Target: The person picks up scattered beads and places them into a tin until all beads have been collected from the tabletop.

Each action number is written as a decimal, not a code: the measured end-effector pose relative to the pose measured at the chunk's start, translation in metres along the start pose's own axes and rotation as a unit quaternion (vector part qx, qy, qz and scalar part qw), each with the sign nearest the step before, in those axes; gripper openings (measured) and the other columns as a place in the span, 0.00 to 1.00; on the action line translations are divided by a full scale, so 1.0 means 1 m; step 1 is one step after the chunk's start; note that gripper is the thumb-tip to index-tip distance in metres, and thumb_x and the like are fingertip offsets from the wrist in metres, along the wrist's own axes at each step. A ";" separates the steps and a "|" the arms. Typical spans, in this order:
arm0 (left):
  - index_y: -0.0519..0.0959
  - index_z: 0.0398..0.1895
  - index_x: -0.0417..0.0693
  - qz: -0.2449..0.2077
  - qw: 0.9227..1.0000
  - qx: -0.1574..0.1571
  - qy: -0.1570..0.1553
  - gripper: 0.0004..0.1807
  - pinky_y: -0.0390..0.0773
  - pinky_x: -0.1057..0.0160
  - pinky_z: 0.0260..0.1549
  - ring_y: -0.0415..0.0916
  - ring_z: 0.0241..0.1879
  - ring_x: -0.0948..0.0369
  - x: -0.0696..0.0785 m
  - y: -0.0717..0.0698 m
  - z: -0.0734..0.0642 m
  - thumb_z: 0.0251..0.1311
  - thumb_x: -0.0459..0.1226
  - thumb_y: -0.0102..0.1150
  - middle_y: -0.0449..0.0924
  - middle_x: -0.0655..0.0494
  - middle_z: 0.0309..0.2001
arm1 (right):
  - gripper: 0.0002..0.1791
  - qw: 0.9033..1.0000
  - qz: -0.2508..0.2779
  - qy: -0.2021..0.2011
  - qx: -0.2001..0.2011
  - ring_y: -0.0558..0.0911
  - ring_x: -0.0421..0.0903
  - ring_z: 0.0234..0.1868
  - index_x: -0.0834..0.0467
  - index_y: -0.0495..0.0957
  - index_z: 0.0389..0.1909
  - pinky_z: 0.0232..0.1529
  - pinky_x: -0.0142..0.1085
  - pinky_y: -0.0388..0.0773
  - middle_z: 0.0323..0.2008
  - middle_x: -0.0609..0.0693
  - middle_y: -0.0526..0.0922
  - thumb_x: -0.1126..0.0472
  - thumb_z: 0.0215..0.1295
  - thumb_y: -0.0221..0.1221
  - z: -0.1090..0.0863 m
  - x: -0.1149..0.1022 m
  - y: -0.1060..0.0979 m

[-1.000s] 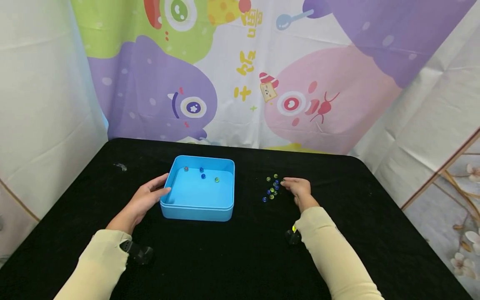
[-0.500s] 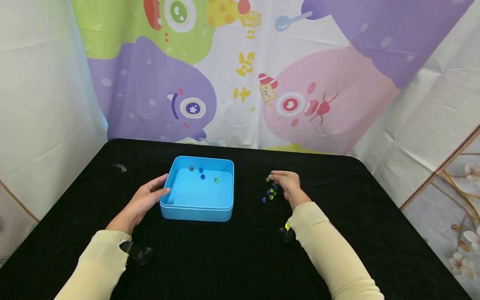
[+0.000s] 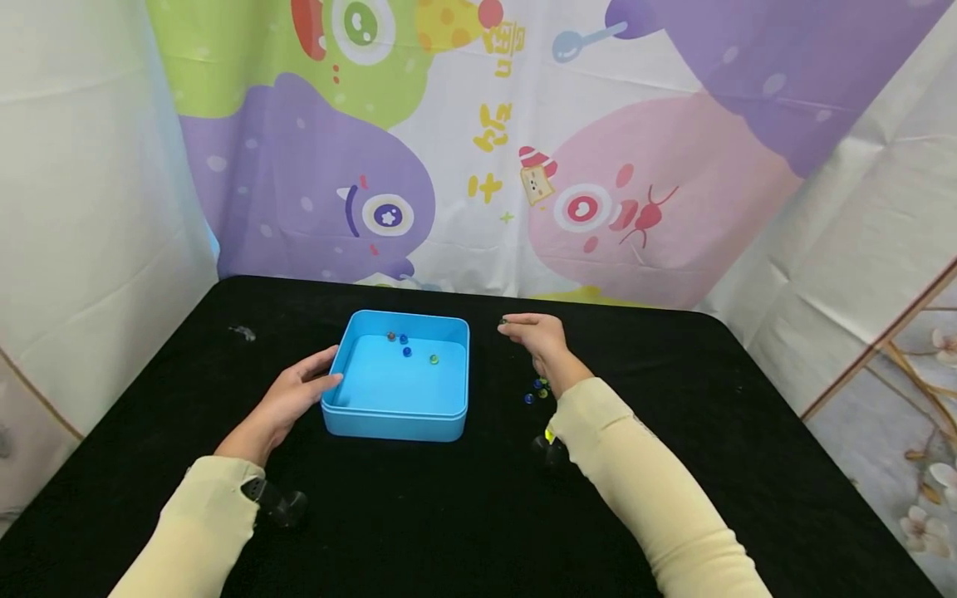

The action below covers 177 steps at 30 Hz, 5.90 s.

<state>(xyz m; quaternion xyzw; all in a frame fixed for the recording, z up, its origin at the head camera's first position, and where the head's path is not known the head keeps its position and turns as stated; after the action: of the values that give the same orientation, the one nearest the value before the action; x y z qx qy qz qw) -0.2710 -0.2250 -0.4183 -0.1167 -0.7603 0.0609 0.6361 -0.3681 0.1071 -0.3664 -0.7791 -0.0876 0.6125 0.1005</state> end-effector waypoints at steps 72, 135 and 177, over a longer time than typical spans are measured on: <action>0.47 0.73 0.48 -0.010 1.000 -0.003 -0.012 0.35 0.51 0.40 0.62 0.44 0.68 0.42 -0.001 0.000 -0.001 0.68 0.43 0.47 0.44 0.41 0.72 | 0.19 0.998 0.037 0.017 0.051 0.75 0.50 0.50 0.57 0.80 0.50 0.12 0.31 0.49 0.48 0.52 0.78 0.56 0.58 0.63 0.000 0.042 -0.042; 0.48 0.73 0.48 -0.040 0.999 0.000 -0.010 0.36 0.51 0.41 0.63 0.44 0.69 0.43 -0.004 0.000 -0.002 0.67 0.45 0.49 0.43 0.42 0.72 | 0.20 0.991 0.031 0.045 0.119 0.74 0.51 0.56 0.59 0.77 0.54 0.61 0.45 0.63 0.54 0.58 0.76 0.59 0.61 0.61 0.046 0.072 -0.069; 0.47 0.73 0.47 -0.026 1.000 0.005 -0.011 0.35 0.52 0.41 0.62 0.44 0.68 0.42 -0.001 0.001 -0.002 0.67 0.43 0.48 0.42 0.40 0.72 | 0.15 0.998 0.045 -0.028 0.027 0.76 0.46 0.45 0.55 0.82 0.46 0.13 0.32 0.50 0.47 0.51 0.79 0.56 0.58 0.64 -0.004 0.012 -0.010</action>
<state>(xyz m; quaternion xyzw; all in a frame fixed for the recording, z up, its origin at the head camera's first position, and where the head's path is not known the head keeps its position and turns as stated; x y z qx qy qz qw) -0.2685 -0.2245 -0.4196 -0.0930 -0.7698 0.0488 0.6295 -0.3614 0.1192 -0.3736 -0.7620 -0.0390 0.6399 0.0914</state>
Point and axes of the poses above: each hand's wrist, its own z-axis towards the middle knuckle, its own y-axis out of the palm, x = y × z, the point moved 5 cm from there along z, towards the middle knuckle
